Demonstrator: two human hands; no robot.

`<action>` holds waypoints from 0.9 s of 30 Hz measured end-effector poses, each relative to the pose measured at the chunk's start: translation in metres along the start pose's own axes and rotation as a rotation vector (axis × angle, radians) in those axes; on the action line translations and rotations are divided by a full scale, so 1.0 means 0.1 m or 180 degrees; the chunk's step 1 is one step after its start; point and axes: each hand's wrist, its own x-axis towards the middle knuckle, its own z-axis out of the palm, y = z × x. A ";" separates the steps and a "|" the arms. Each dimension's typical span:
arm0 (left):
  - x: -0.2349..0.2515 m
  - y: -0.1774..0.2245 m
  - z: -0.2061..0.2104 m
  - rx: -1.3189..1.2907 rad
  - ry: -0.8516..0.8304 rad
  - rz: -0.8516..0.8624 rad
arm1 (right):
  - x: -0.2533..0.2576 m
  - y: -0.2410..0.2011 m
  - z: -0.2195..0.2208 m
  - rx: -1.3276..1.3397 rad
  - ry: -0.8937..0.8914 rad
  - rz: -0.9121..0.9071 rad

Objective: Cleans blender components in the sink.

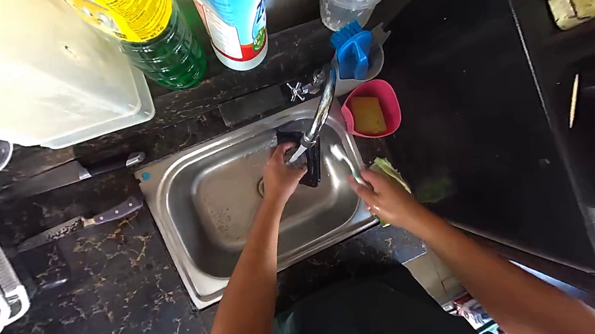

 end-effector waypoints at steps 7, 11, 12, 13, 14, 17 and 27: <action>-0.17 0.05 -0.21 0.0389 0.0112 0.0289 | -0.26 0.02 0.40 0.0682 0.1625 -0.1051; -0.20 -0.01 -0.30 0.0337 0.0070 0.0072 | 0.05 0.20 0.54 -0.0324 0.0102 0.0346; -0.18 -0.03 -0.34 0.0222 0.0054 0.0049 | 0.02 0.11 0.45 -0.0319 0.0231 0.0319; -0.20 -0.07 -0.37 0.0065 0.0031 0.0002 | -0.05 0.02 0.33 -0.0254 0.0424 0.0214; -0.24 -0.11 -0.38 -0.0043 0.0000 -0.0058 | -0.13 -0.05 0.19 -0.0212 0.0640 0.0101; -0.20 -0.13 -0.37 0.0025 0.0054 0.0038 | -0.07 -0.24 -0.28 -0.0506 0.1369 -0.0027; -0.38 -0.13 -0.14 0.1360 0.0856 0.1447 | 0.60 -0.14 -0.51 -0.1556 0.1625 -0.0347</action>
